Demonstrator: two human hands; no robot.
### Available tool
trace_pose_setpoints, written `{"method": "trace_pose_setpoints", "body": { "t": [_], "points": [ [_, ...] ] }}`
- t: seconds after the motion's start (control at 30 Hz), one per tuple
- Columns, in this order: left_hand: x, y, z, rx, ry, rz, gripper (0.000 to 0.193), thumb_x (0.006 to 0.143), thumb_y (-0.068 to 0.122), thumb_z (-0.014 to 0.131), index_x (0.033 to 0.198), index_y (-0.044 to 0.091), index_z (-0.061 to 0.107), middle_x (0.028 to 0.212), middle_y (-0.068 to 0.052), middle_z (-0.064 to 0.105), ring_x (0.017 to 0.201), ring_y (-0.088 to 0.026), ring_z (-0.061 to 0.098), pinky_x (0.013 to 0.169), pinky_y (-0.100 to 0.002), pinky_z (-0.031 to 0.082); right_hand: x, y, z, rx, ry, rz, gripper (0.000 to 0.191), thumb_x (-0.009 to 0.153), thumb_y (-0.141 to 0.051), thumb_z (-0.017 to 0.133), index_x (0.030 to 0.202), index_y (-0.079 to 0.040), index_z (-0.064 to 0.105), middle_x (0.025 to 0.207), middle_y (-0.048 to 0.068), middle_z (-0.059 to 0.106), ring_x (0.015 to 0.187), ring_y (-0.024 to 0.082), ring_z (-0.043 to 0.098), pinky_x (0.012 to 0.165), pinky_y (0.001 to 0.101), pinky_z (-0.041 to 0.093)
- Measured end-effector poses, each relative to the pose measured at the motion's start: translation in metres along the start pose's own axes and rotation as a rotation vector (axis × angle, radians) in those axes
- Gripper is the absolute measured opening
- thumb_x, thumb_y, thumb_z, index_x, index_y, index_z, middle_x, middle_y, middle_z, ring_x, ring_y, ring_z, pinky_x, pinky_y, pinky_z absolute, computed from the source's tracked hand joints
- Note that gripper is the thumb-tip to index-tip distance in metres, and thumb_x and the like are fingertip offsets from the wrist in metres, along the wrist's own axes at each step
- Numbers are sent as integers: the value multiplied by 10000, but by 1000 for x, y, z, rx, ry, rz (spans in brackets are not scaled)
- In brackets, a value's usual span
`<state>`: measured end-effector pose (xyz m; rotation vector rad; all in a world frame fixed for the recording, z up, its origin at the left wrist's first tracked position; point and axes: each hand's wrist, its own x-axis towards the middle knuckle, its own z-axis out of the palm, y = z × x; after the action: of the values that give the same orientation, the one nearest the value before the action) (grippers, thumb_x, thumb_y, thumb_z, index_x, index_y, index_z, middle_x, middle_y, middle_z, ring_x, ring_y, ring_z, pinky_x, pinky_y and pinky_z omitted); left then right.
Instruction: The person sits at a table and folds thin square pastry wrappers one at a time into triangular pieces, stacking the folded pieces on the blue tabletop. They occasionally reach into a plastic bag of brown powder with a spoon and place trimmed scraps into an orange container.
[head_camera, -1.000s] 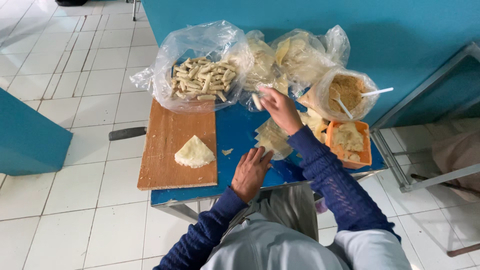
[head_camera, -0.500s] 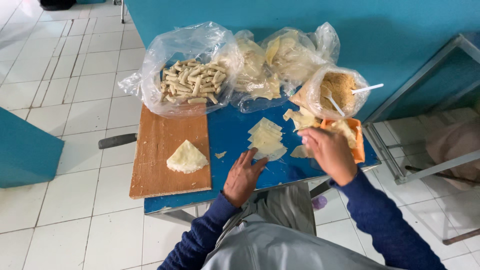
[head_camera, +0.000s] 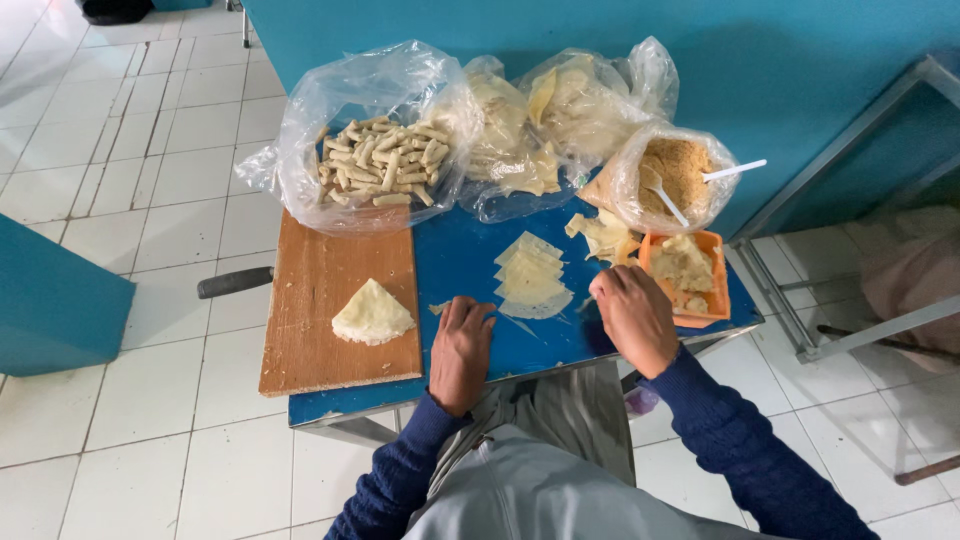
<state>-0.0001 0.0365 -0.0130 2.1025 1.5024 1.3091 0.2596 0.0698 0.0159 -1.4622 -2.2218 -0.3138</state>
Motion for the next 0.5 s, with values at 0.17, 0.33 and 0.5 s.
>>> {"method": "trace_pose_setpoints", "body": {
  "t": [0.17, 0.33, 0.5],
  "points": [
    [0, 1, 1, 7, 5, 7, 185, 917, 46, 639, 1091, 10, 692, 1045, -150, 594, 990, -347, 596, 842, -443, 499, 1, -3, 0, 155, -46, -5, 91, 924, -47, 608, 1006, -84, 621, 949, 74, 635, 948, 291, 609, 806, 430, 502],
    [-1, 8, 3, 40, -39, 31, 178, 906, 63, 647, 1072, 39, 706, 1037, -130, 611, 964, -336, 589, 831, -436, 491, 6, 6, -17, -16, -40, -77, 318, 856, -52, 655, 1162, -138, 674, 1018, 44, 667, 981, 269, 594, 817, 445, 458],
    [1, 15, 6, 27, -41, 36, 180, 915, 77, 651, 1086, 52, 701, 1027, -121, 614, 952, -325, 588, 830, -424, 492, 6, -6, -13, -99, -37, -126, 191, 816, -116, 707, 1005, -138, 689, 952, 9, 668, 977, 239, 609, 809, 437, 440]
  ]
}}
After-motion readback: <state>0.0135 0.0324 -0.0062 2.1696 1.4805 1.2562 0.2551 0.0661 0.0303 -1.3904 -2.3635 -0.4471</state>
